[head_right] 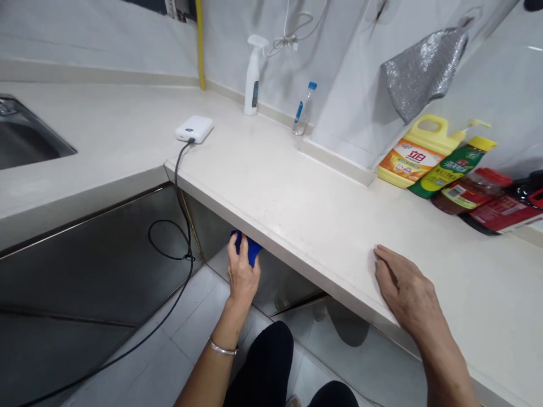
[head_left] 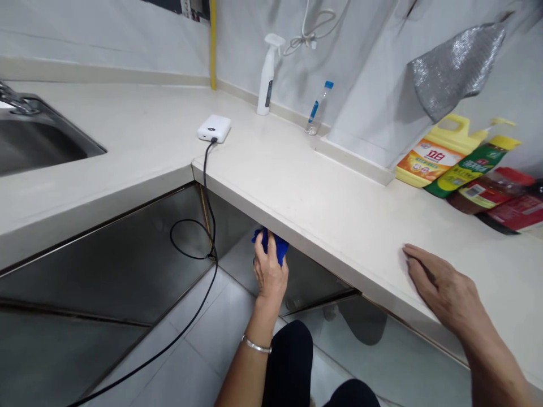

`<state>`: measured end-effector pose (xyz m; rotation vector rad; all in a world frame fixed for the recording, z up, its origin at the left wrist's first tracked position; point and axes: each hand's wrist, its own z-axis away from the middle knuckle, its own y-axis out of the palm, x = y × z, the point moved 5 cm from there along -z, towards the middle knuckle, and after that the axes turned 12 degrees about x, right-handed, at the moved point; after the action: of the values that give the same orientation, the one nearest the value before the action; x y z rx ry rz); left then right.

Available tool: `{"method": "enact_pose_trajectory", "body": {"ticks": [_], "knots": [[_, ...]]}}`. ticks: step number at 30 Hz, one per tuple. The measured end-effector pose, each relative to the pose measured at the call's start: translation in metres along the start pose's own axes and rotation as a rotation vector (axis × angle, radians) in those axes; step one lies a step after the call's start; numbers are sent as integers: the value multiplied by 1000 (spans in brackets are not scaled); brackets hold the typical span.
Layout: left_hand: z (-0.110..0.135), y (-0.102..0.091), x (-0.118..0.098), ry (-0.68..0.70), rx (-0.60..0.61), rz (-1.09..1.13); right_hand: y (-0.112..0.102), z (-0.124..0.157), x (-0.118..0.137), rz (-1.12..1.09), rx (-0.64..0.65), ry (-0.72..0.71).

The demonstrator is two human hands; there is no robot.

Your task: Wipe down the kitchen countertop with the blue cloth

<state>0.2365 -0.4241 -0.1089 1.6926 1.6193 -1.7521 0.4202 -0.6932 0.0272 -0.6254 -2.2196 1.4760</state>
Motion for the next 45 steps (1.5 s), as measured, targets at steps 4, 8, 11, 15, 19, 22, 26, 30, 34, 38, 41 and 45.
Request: {"method": "enact_pose_trajectory", "body": {"ticks": [4,8,11,15,19,22,26,30,34,38,41,45], "knots": [[-21,-21,7,-73,-12,-80,0,0,-1,8,1,12],[-52,-50,18,-175,-36,-138,1,0,-4,26,30,29],[-73,-69,27,-263,-25,-225,2,-1,-4,36,55,44],[-98,-91,38,-310,-79,-239,3,-5,-1,30,72,61],[-121,-105,54,-338,-138,-218,4,-7,2,44,78,61],[-135,-110,66,-304,-187,-180,4,-8,2,66,73,55],[-143,-111,75,-230,-223,-165,2,-9,6,102,56,30],[-137,-111,66,-262,-205,-189,1,-10,7,109,35,23],[-112,-98,44,-328,-151,-239,4,-11,7,113,34,0],[-79,-72,21,-290,-100,-263,5,-12,8,134,13,-26],[-57,-55,7,-269,-47,-276,5,-13,10,159,14,-41],[-35,-37,-8,-249,27,-319,6,-15,12,188,-17,-62]]}}
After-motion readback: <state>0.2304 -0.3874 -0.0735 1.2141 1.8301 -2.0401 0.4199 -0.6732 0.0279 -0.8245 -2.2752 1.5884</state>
